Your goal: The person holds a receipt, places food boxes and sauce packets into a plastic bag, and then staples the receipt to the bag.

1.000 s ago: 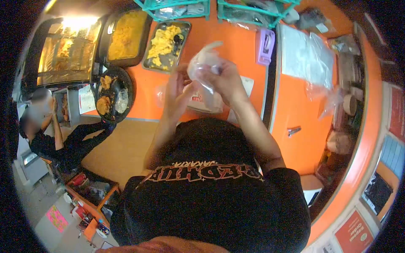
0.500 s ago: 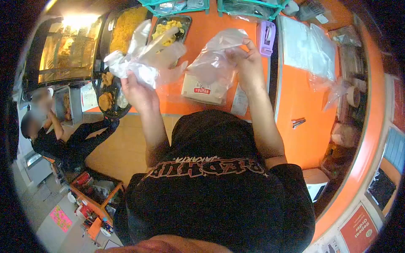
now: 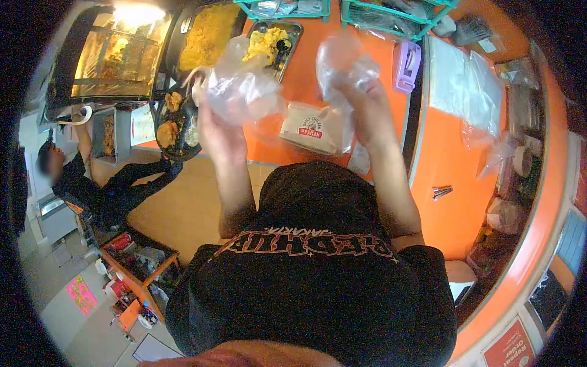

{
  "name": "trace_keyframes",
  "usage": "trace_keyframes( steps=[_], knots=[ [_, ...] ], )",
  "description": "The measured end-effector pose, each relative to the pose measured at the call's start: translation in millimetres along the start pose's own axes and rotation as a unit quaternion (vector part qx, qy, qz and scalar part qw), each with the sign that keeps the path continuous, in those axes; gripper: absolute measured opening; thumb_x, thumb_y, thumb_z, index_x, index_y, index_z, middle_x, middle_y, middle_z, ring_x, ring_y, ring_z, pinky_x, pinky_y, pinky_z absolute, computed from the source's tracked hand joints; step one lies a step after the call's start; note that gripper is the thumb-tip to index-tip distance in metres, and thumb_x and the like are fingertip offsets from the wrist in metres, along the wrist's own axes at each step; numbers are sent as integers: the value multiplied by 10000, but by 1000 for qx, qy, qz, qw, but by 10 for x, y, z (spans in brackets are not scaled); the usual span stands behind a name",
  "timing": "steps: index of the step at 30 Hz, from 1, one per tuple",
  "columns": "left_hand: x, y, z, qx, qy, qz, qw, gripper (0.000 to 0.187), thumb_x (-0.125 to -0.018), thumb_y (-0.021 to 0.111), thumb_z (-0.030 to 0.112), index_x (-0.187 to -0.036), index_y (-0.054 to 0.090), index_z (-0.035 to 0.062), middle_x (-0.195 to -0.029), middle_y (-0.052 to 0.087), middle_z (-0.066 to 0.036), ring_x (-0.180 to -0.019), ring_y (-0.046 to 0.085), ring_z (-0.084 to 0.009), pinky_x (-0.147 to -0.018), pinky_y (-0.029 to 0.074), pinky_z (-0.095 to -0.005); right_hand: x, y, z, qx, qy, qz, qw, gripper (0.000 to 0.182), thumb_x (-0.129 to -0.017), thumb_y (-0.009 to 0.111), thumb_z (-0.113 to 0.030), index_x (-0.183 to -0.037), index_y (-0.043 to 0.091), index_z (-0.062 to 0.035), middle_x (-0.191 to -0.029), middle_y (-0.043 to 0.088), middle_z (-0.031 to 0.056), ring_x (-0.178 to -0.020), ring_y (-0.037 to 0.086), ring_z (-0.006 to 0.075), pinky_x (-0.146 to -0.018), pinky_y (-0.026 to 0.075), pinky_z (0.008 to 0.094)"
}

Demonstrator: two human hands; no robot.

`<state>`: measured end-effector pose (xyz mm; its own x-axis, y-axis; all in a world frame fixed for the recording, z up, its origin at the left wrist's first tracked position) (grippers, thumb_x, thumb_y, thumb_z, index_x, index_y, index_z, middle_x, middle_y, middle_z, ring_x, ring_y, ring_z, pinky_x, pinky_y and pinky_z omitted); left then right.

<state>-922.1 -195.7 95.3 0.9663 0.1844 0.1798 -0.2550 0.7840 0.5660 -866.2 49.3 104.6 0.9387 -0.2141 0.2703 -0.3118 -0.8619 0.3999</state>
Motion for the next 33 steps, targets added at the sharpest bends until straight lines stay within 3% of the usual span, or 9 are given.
trace_keyframes(
  steps=[4, 6, 8, 13, 19, 22, 27, 32, 33],
  knots=[
    [199, 171, -73, -55, 17, -6, 998, 366, -1004, 599, 250, -1279, 580, 8, -1186, 642, -91, -1066, 620, -200, -946, 504, -387, 172, 344, -1, 99, 37, -84, 991, 233, -946, 667, -193, -1130, 605, -64, -895, 638, 43, -814, 606, 169, -698, 510, 299],
    [272, 197, -136, -91, 16, -51, 994, 326, -990, 626, 222, -1231, 611, 3, -1149, 653, -83, -1032, 628, -183, -928, 511, -380, 136, 611, 104, 225, -174, -105, 953, 262, -935, 684, -177, -1147, 613, -40, -895, 645, 46, -793, 607, 163, -697, 504, 283],
    [306, 148, -211, -80, 10, -92, 992, 315, -1009, 595, 240, -1202, 615, -7, -1183, 640, -92, -1079, 609, -191, -934, 507, -381, 83, 642, 145, 276, -224, -122, 927, 280, -919, 705, -176, -1143, 627, -27, -907, 640, 53, -816, 603, 162, -718, 501, 281],
    [205, 110, -97, -22, 17, -19, 999, 324, -1015, 582, 256, -1195, 610, -12, -1212, 632, -107, -1132, 593, -208, -955, 499, -397, 45, 494, -81, 196, -37, -38, 979, 271, -885, 748, -199, -1076, 675, -23, -922, 602, 76, -955, 585, 178, -818, 500, 320],
    [147, 9, -211, -23, -1, -48, 999, 273, -1011, 592, 223, -1131, 647, -16, -1044, 695, -77, -906, 645, -148, -832, 514, -307, -63, 319, 120, 268, -217, -136, 929, 271, -896, 730, -223, -1068, 684, -19, -944, 639, 75, -942, 611, 188, -835, 513, 328],
    [199, 58, -295, 2, -61, -152, 986, 290, -1000, 609, 217, -1162, 619, -24, -1061, 685, -81, -905, 652, -159, -829, 518, -316, 20, 486, 165, 241, -108, -223, 939, 296, -894, 735, -237, -1072, 682, -7, -999, 674, 64, -949, 626, 154, -848, 508, 315],
    [65, 13, -179, 47, -124, -48, 990, 393, -982, 619, 328, -1230, 579, 25, -1096, 676, -80, -959, 666, -198, -871, 536, -361, -187, 414, 113, 183, -33, -149, 971, 275, -907, 723, -237, -1081, 693, -26, -982, 707, 31, -898, 633, 106, -819, 504, 284],
    [-116, -286, -94, -28, -95, -61, 993, 387, -1017, 539, 379, -1280, 554, 94, -1062, 642, -49, -969, 643, -193, -824, 565, -396, -602, 435, -244, 229, 31, -133, 964, 334, -946, 637, -307, -1158, 672, -52, -974, 674, -3, -848, 615, 104, -751, 492, 260],
    [-325, -665, -381, -174, 15, -89, 981, 409, -1011, 521, 330, -1322, 528, 64, -1100, 647, -63, -954, 656, -202, -815, 566, -380, -783, 542, -357, 165, 8, -139, 976, 344, -944, 628, -319, -1169, 670, -61, -968, 666, -5, -847, 613, 109, -753, 495, 273]
  ],
)
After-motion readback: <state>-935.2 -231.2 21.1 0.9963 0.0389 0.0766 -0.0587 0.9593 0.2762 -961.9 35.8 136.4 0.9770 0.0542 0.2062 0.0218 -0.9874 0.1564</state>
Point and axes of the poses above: each hand's wrist, its own x-axis away from the middle knuckle, its own y-axis out of the palm, z = x × y, the point moved 1 cm from there along -x, towards the middle knuckle
